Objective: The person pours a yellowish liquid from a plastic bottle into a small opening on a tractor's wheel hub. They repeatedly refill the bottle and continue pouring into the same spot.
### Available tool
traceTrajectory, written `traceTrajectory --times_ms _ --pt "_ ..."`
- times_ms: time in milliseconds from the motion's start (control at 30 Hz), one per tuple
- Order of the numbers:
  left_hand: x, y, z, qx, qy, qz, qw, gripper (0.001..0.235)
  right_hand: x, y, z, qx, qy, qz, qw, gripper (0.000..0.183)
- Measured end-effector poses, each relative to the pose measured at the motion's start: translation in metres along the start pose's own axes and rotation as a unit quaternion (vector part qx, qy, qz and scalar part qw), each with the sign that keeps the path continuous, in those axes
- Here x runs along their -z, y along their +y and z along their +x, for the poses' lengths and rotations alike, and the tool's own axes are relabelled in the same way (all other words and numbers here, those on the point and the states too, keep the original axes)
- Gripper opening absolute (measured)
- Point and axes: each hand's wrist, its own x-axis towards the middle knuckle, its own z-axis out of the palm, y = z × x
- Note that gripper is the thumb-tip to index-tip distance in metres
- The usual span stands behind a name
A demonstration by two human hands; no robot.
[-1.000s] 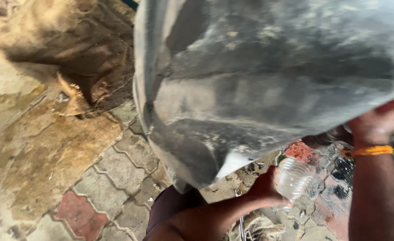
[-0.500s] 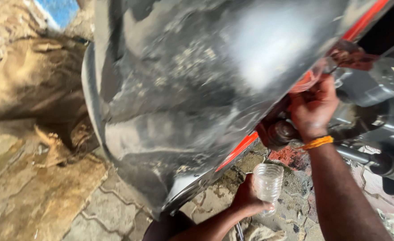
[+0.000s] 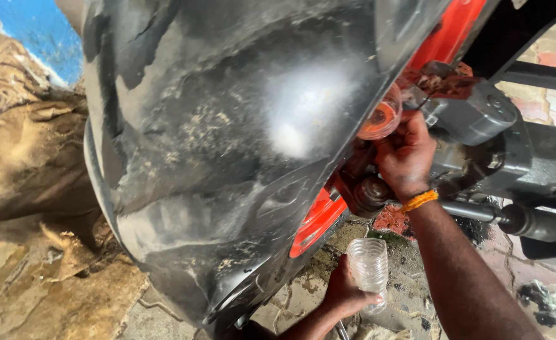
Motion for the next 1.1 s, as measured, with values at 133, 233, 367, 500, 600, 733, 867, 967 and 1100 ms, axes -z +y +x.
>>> traceTrajectory --times_ms 133,233,367,500,600,733,867,967,1100 --pt "0.001 -0.001 0.0 0.008 0.003 0.005 1.0 0.104 -0.003 -0.006 0.001 -0.016 0.006 0.002 1.0 0.032" --pt "0.002 -0.001 -0.001 0.006 -0.001 -0.005 1.0 0.1 -0.005 -0.009 0.001 -0.02 0.009 -0.011 1.0 0.031" --pt "0.001 -0.002 0.0 0.012 -0.007 -0.016 1.0 0.099 -0.009 -0.013 0.0 -0.016 0.003 0.063 0.998 0.028" --pt "0.002 -0.003 0.0 -0.032 -0.003 -0.045 0.998 0.102 -0.008 -0.016 -0.001 -0.023 0.005 0.032 0.999 0.028" --pt "0.002 -0.004 0.0 -0.023 -0.007 -0.051 0.998 0.102 -0.008 -0.019 -0.001 -0.028 0.003 0.023 0.999 0.027" --pt "0.002 -0.004 -0.001 -0.019 -0.01 -0.052 0.998 0.102 -0.006 -0.022 -0.001 -0.027 0.001 0.002 1.0 0.026" --pt "0.003 -0.004 -0.002 -0.03 -0.006 -0.048 0.998 0.101 -0.007 -0.023 -0.001 -0.023 0.002 -0.002 1.0 0.026" --pt "0.002 -0.005 0.0 -0.023 0.0 -0.041 0.999 0.102 -0.007 -0.023 -0.002 -0.019 0.003 0.018 1.0 0.026" --pt "0.003 -0.01 0.003 -0.016 -0.005 -0.047 0.999 0.102 -0.008 -0.023 -0.001 -0.022 0.004 0.024 0.999 0.026"
